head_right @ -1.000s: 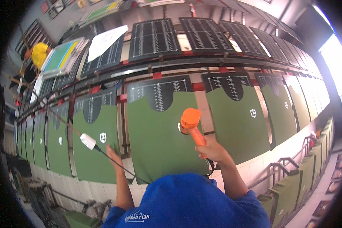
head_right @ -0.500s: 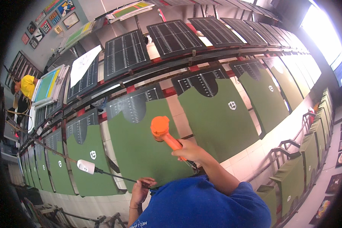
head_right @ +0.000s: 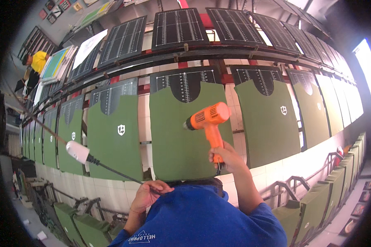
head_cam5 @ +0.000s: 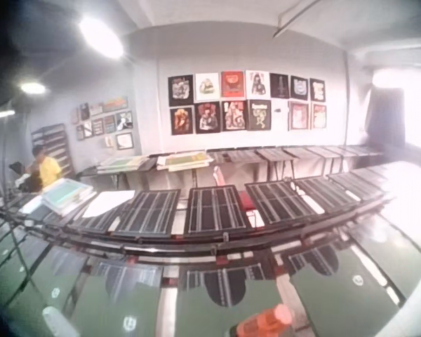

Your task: The person uses an orange heat gun to apply heat to a white logo patch on a green t-shirt laid out on a screen printing frame. They move the heat gun over the patch while occasionally touching the fabric with their left hand to check the application.

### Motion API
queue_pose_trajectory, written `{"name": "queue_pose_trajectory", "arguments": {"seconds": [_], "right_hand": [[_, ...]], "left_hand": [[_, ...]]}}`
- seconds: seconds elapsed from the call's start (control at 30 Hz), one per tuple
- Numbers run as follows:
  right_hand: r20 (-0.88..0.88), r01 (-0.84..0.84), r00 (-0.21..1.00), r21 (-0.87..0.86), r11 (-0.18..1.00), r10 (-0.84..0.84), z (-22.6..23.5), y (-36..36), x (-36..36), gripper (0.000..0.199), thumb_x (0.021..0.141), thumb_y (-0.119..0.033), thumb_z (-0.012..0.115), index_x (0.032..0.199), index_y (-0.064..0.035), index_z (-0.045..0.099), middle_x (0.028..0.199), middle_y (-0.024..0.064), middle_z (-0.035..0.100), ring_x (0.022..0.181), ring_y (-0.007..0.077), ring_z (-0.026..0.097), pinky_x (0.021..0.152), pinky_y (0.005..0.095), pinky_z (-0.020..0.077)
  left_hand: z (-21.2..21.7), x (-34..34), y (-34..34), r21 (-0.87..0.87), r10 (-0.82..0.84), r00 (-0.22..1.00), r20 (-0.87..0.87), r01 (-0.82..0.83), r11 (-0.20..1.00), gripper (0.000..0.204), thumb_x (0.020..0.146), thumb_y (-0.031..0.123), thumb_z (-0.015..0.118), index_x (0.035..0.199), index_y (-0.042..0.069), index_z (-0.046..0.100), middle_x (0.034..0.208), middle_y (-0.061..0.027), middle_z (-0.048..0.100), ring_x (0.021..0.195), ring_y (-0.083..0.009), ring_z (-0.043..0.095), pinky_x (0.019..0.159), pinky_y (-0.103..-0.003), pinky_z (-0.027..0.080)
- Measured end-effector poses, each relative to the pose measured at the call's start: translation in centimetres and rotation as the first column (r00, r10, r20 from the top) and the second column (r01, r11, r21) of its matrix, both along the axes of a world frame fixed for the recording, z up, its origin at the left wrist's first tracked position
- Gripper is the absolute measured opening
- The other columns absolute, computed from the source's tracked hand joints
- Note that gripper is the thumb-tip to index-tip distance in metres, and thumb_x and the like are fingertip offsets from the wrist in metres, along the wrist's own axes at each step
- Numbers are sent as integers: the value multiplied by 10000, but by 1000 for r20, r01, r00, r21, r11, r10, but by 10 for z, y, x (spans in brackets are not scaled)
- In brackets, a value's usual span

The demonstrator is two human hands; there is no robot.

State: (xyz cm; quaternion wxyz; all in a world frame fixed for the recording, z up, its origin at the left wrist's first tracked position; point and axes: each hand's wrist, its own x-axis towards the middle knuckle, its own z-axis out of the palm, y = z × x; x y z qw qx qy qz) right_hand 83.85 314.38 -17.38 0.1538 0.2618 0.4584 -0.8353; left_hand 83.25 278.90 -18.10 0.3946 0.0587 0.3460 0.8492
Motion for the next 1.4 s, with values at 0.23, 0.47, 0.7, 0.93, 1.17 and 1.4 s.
{"name": "queue_pose_trajectory", "arguments": {"seconds": [0.23, 0.47, 0.7, 0.93, 1.17, 1.4], "right_hand": [[-78, -50, 994, 320, 946, 79, 6, 44, -22, 291, 903, -117, 596, 1161, -5, 521, 784, 40, 573, 697, 138, 623, 500, 290, 500], [-64, -117, 985, 447, 887, 162, 7, 51, -45, 232, 881, -128, 608, 1061, -9, 524, 768, 38, 558, 680, 148, 623, 573, 301, 477], [-9, -164, 980, 517, 840, 197, 17, 54, -55, 226, 873, -137, 610, 1034, 0, 532, 767, 42, 558, 652, 139, 617, 572, 303, 486], [12, -285, 946, 505, 815, 323, 10, 80, -62, 373, 855, -121, 614, 1180, 43, 536, 803, 29, 548, 640, 128, 593, 604, 292, 497], [31, -281, 952, 490, 825, 306, 21, 77, -69, 379, 855, -124, 608, 1192, 31, 528, 791, 13, 543, 634, 121, 589, 602, 286, 500], [63, -278, 956, 499, 821, 286, 24, 67, -70, 283, 851, -144, 623, 1061, 24, 536, 769, 31, 561, 639, 127, 608, 570, 287, 494]], "left_hand": [[0, 20, 66, -555, -163, 985, -49, 109, 825, 465, 1065, 383, 456, 1177, -26, 647, 1171, -155, 658, 1161, -269, 615, 1002, -379, 482], [-77, 13, 44, -882, -365, 832, -418, -275, 383, 357, 1052, 271, 472, 1143, -20, 657, 982, -177, 716, 921, -257, 708, 824, -354, 539], [-29, 9, 44, -916, -368, 922, -122, 38, 400, 359, 1050, 275, 470, 1102, -19, 670, 985, -173, 702, 907, -277, 706, 823, -373, 533], [-68, 19, 73, -866, -562, 729, -391, -85, 492, 359, 1058, 304, 477, 1085, 28, 705, 1021, -125, 671, 950, -263, 637, 881, -369, 489], [-76, -1, 83, -848, -421, 878, -226, 36, 529, 415, 1058, 348, 461, 1173, 13, 678, 1075, -160, 696, 969, -299, 654, 900, -391, 508], [-78, -18, 64, -821, -452, 770, -450, -159, 548, 503, 1025, 436, 491, 1078, -25, 684, 980, -232, 695, 838, -377, 680, 792, -454, 534]]}}
